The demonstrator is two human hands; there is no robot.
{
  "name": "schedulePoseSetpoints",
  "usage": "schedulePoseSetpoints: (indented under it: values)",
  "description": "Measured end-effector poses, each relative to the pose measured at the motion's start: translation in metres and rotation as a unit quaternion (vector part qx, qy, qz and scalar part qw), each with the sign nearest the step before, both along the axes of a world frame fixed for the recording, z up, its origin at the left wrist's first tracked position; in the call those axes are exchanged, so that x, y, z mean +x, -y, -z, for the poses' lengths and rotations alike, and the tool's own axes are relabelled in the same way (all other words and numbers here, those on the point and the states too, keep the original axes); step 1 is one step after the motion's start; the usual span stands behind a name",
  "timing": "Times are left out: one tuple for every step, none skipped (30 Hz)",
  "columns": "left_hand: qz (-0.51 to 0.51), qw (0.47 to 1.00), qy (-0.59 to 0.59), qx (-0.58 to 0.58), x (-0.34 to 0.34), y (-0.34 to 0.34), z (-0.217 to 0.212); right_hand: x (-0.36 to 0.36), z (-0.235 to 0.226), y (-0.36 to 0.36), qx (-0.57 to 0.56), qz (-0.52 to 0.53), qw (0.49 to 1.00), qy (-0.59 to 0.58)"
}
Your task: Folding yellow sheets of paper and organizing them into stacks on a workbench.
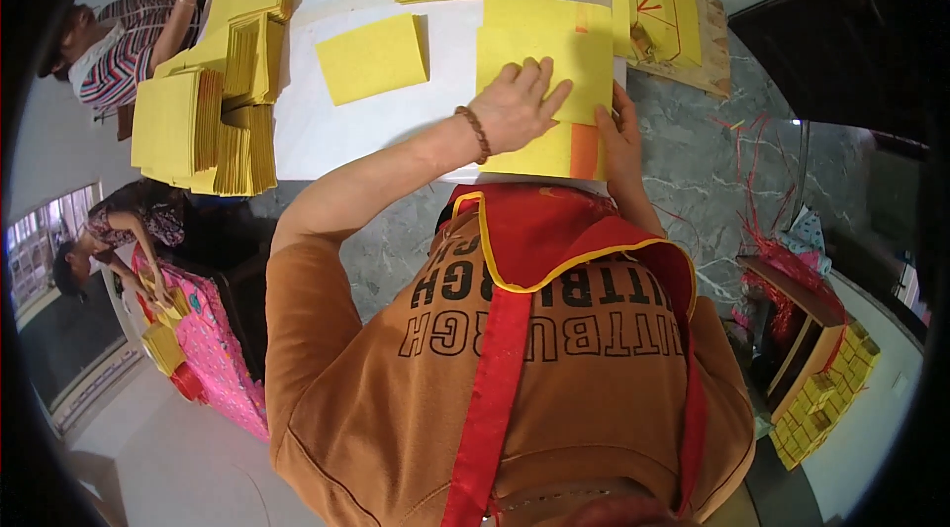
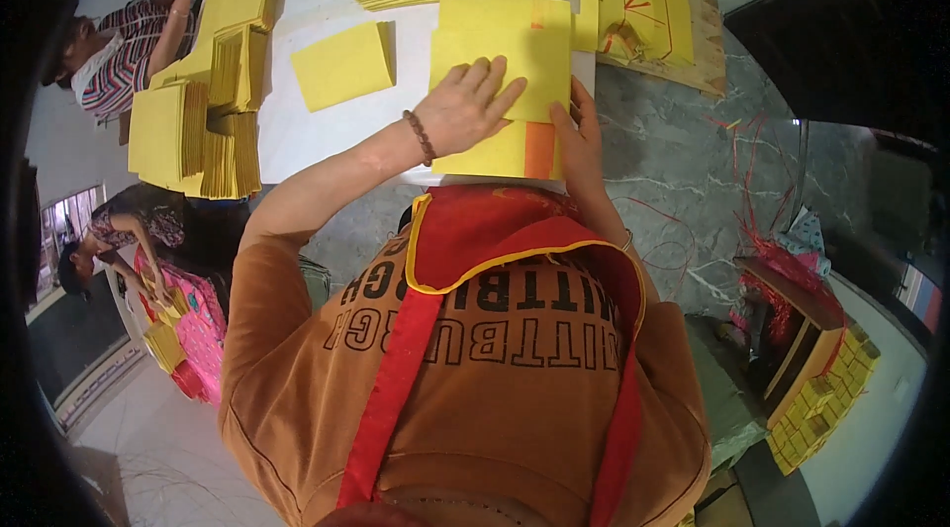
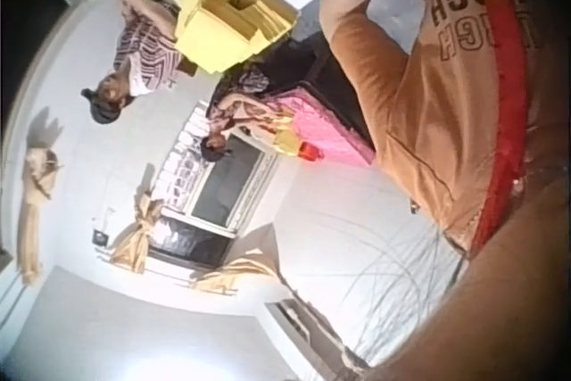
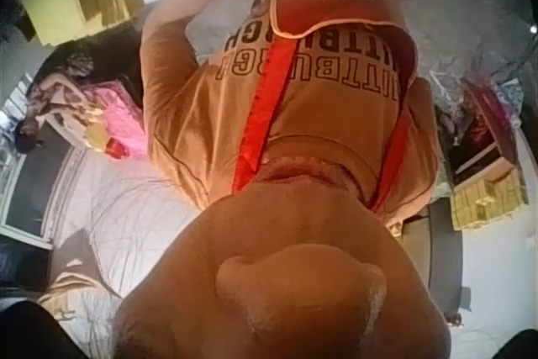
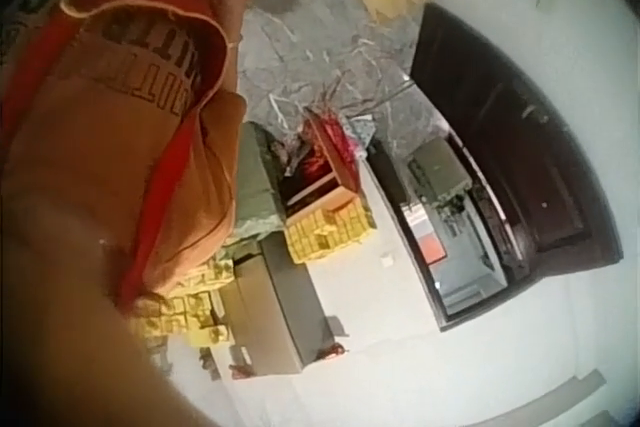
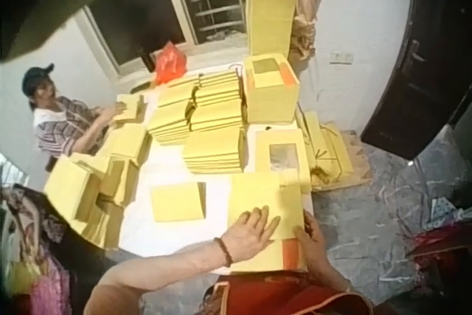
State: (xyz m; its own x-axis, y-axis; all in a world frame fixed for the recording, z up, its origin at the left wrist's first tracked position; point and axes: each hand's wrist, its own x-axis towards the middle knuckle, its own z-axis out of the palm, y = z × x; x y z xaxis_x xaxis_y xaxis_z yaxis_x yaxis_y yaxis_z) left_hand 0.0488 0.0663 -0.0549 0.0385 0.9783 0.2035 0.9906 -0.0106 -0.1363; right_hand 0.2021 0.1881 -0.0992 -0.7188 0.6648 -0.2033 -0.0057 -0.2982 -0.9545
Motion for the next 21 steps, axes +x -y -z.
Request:
schedulePoseSetpoints:
  values:
    - [0.003, 0.998, -0.060, 0.004, 0.005, -0.001, 0.001, 0.000, 0.002, 0.001, 0.038, 0.002, 0.999, 0.011]
    - [-0.012, 0.998, -0.057, 0.028, 0.008, -0.003, 0.001, 0.000, 0.003, 0.001, 0.076, 0.003, 0.997, 0.021]
    - [-0.017, 0.998, -0.060, 0.028, 0.009, -0.005, 0.001, 0.000, 0.001, 0.003, 0.077, -0.002, 0.997, 0.018]
    - [-0.033, 0.999, -0.025, 0.017, 0.008, -0.007, 0.000, 0.003, -0.002, 0.006, 0.109, -0.003, 0.994, 0.010]
    - [-0.048, 0.999, 0.010, 0.006, 0.007, -0.006, 0.000, 0.005, -0.005, 0.008, 0.141, -0.004, 0.990, 0.002]
    - [-0.049, 0.998, 0.049, 0.000, 0.005, -0.005, -0.006, 0.006, -0.007, 0.009, 0.141, -0.006, 0.990, -0.001]
    - [-0.052, 0.998, 0.046, 0.000, 0.001, -0.001, -0.013, 0.007, -0.008, 0.009, 0.165, -0.019, 0.986, 0.013]
    - [-0.045, 0.993, 0.070, 0.087, -0.005, 0.005, -0.019, 0.007, -0.009, 0.009, 0.188, -0.032, 0.981, 0.027]
    - [-0.040, 0.980, 0.089, 0.173, -0.011, 0.013, -0.029, 0.007, -0.010, 0.009, 0.188, -0.037, 0.981, 0.022]
    - [-0.050, 0.968, 0.086, 0.229, -0.016, 0.022, -0.040, 0.007, -0.010, 0.008, 0.165, -0.043, 0.985, 0.029]
    - [-0.059, 0.959, 0.085, 0.264, -0.022, 0.034, -0.047, 0.008, -0.009, 0.006, 0.143, -0.049, 0.988, 0.036]
    - [-0.086, 0.963, 0.040, 0.253, -0.034, 0.052, -0.043, 0.008, -0.005, 0.003, 0.143, -0.051, 0.988, 0.033]
    - [-0.119, 0.959, 0.010, 0.258, -0.044, 0.067, -0.038, 0.010, 0.002, -0.002, 0.188, -0.080, 0.977, 0.058]
    - [-0.156, 0.958, -0.009, 0.241, -0.054, 0.083, -0.030, 0.010, 0.007, -0.004, 0.232, -0.111, 0.963, 0.083]
    - [-0.187, 0.956, -0.034, 0.222, -0.066, 0.097, -0.021, 0.008, 0.005, -0.003, 0.231, -0.113, 0.963, 0.082]
    - [-0.215, 0.954, -0.057, 0.203, -0.078, 0.108, -0.011, 0.008, -0.002, -0.003, 0.253, -0.108, 0.958, 0.083]
    - [-0.214, 0.954, -0.056, 0.203, -0.088, 0.117, -0.001, 0.009, -0.005, -0.002, 0.274, -0.102, 0.953, 0.084]
    - [-0.236, 0.952, -0.068, 0.185, -0.097, 0.126, 0.007, 0.008, -0.005, -0.002, 0.273, -0.104, 0.953, 0.084]
    - [-0.258, 0.948, -0.080, 0.166, -0.105, 0.135, 0.017, 0.009, -0.004, -0.002, 0.276, -0.102, 0.952, 0.082]
    - [-0.273, 0.945, -0.082, 0.160, -0.112, 0.142, 0.029, 0.009, -0.003, -0.002, 0.278, -0.101, 0.952, 0.080]
    - [-0.274, 0.945, -0.081, 0.160, -0.119, 0.145, 0.039, 0.008, -0.003, -0.002, 0.279, -0.101, 0.952, 0.081]
